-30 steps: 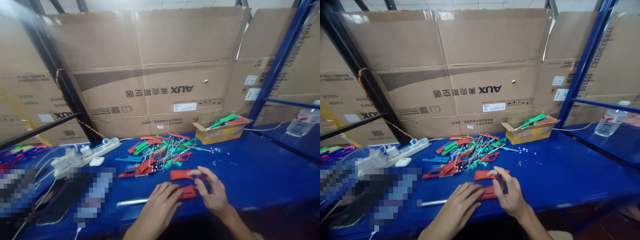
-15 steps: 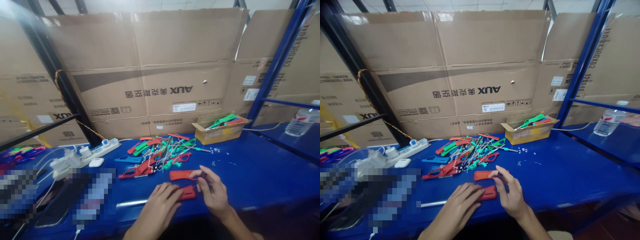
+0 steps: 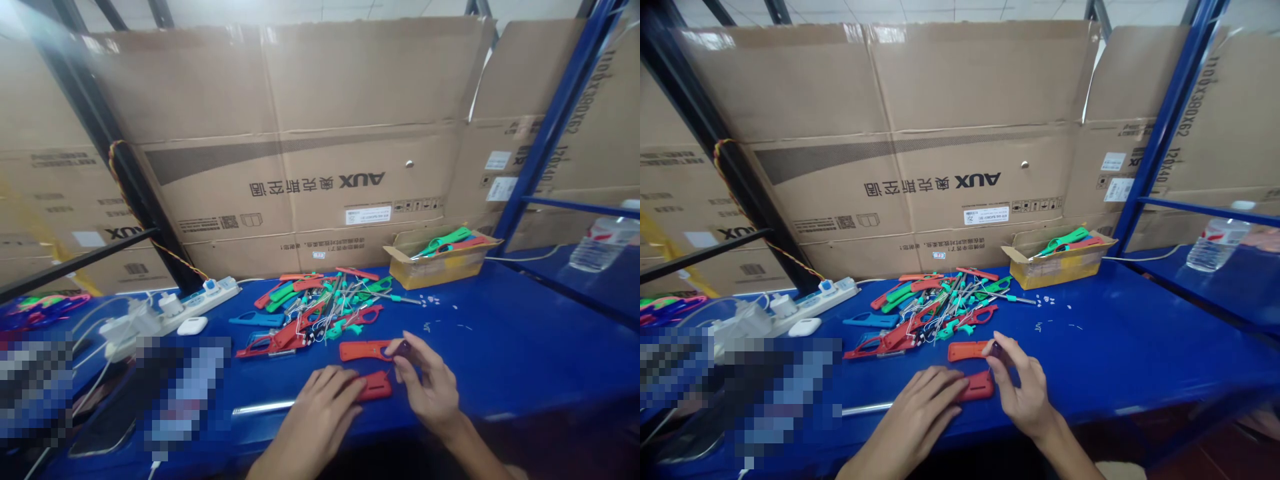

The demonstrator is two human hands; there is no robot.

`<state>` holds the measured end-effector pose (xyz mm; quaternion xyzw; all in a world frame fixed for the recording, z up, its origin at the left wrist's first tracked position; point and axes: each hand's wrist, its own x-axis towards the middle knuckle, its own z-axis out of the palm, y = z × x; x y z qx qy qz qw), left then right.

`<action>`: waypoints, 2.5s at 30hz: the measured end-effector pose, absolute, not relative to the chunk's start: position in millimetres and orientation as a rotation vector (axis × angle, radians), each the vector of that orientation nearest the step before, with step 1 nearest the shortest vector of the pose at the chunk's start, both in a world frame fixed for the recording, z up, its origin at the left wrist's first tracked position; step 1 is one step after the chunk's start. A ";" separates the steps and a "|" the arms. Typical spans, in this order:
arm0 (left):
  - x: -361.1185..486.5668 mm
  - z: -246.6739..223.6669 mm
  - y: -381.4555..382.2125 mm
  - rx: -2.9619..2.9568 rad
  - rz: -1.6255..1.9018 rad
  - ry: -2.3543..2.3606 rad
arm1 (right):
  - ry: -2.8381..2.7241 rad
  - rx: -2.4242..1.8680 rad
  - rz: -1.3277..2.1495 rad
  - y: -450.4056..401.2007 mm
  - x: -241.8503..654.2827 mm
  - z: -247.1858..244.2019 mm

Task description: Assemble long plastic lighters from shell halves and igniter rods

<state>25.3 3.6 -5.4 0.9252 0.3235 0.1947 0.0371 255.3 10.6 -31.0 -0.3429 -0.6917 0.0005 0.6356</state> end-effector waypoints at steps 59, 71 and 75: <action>26.6 -4.0 3.6 2.816 0.549 1.001 | -1.612 -0.835 -0.092 12.2 258.2 -24.1; 26.9 -1.1 1.9 2.806 0.529 1.007 | -1.712 -0.739 -0.083 11.5 258.7 -16.1; 26.3 -1.2 2.0 2.806 0.545 0.998 | -1.701 -0.763 -0.107 11.4 256.5 -17.7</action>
